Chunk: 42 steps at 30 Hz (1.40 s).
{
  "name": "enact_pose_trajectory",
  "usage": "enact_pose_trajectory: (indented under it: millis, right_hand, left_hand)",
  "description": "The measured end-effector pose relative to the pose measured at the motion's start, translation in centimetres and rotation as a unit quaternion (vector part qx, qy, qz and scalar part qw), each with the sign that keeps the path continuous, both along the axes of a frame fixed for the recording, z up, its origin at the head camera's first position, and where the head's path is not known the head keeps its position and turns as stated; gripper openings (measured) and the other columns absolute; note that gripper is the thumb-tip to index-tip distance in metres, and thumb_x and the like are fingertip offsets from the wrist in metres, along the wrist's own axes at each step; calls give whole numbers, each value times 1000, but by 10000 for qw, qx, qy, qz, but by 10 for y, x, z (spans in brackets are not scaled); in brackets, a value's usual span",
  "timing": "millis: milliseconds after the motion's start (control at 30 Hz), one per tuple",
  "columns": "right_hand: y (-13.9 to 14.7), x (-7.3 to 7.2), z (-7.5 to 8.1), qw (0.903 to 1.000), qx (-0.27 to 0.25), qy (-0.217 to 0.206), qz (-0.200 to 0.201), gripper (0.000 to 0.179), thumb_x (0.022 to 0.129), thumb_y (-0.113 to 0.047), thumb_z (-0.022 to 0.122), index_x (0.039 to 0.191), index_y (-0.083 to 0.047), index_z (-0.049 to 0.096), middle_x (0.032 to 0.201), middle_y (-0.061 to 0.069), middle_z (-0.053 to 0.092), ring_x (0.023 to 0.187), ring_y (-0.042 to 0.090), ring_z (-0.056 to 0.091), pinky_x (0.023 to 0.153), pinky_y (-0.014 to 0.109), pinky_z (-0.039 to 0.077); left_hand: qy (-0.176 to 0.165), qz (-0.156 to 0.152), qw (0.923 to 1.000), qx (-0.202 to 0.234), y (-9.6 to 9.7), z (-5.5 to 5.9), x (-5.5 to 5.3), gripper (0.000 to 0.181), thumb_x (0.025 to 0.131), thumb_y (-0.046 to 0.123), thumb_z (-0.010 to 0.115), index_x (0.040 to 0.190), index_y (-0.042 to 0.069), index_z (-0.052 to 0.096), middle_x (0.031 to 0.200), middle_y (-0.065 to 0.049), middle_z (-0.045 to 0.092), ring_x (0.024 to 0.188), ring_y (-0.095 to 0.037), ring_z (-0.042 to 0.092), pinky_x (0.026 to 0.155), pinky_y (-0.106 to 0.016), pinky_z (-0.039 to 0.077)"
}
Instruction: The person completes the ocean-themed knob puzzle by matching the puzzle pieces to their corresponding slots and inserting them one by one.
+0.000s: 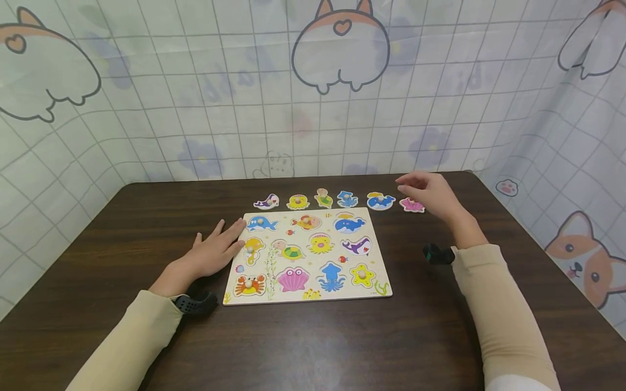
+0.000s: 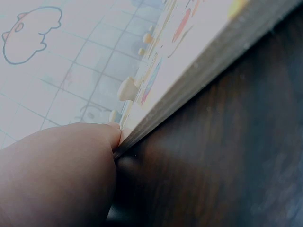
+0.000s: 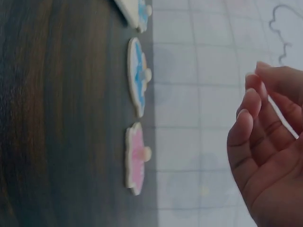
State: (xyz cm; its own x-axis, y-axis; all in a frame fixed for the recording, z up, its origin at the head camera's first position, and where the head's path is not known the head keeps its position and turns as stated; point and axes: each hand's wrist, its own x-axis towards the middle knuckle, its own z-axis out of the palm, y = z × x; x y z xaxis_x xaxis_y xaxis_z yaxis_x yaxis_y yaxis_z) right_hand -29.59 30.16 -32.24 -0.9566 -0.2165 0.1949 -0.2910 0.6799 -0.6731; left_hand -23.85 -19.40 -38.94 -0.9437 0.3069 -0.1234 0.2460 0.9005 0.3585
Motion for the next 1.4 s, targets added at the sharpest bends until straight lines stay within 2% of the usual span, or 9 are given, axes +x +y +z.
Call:
enact_pose_trajectory:
  millis: [67, 300, 467, 600, 733, 1000, 1233, 1400]
  right_hand:
    - [3, -4, -4, 9998, -21, -144, -110, 47, 106, -33, 59, 135, 3, 62, 121, 24, 65, 101, 30, 58, 77, 21, 49]
    - [13, -16, -16, 9985, 21, -395, -388, 44, 105, -30, 61, 130, 7, 64, 98, 17, 64, 82, 22, 54, 74, 35, 49]
    - [20, -24, -28, 9963, -2, -652, -552, 45, 107, -28, 56, 133, 10, 60, 115, 27, 63, 91, 27, 56, 84, 40, 49]
    - [28, -28, -38, 9933, 170, -916, -687, 45, 108, -27, 53, 135, 10, 58, 128, 31, 57, 97, 33, 56, 83, 36, 49]
    - [34, -32, -45, 9914, 318, -1033, -743, 44, 108, -26, 53, 133, 9, 59, 129, 32, 56, 92, 31, 56, 78, 33, 48]
    - [38, -39, -48, 9908, 374, -1085, -717, 41, 106, -21, 58, 129, 12, 60, 118, 32, 61, 83, 27, 58, 74, 31, 49]
    - [44, -50, -50, 9905, 245, -1201, -625, 40, 102, -17, 64, 125, 16, 61, 91, 9, 67, 73, 19, 57, 64, 26, 51]
    - [42, -52, -50, 9904, 332, -1219, -570, 40, 102, -17, 64, 124, 17, 61, 88, 8, 65, 70, 18, 56, 62, 26, 50]
  left_hand:
    - [-8, -3, 10000, 3, 0, 0, 0, 67, 111, 42, 39, 167, 15, 14, 171, -9, 11, 155, -42, -1, 110, -79, -4]
    - [-28, 9, 10000, 26, 1, 0, 1, 67, 110, 42, 39, 166, 15, 14, 171, -9, 11, 155, -42, -2, 110, -78, -5]
    - [-25, 9, 10000, 41, 1, 0, 1, 67, 111, 41, 39, 166, 15, 14, 171, -9, 11, 155, -41, -1, 110, -79, -5]
    - [-44, -2, 10000, -1, 1, -1, 1, 67, 111, 42, 39, 167, 15, 13, 171, -9, 11, 155, -41, -2, 110, -79, -5]
    - [-51, 16, 10000, -26, 1, -2, 0, 68, 110, 43, 38, 167, 16, 13, 171, -9, 11, 155, -41, -2, 110, -79, -5]
    - [-19, 4, 10000, -13, 0, 0, 2, 67, 110, 42, 38, 166, 15, 14, 171, -9, 12, 155, -41, -1, 109, -79, -4]
    - [3, -23, 10000, 22, 0, 1, 1, 66, 111, 41, 38, 166, 14, 14, 171, -9, 12, 155, -42, -1, 110, -79, -4]
    - [6, 2, 10000, 13, 0, 2, 2, 67, 111, 41, 39, 166, 14, 14, 171, -9, 12, 155, -41, -1, 110, -79, -4]
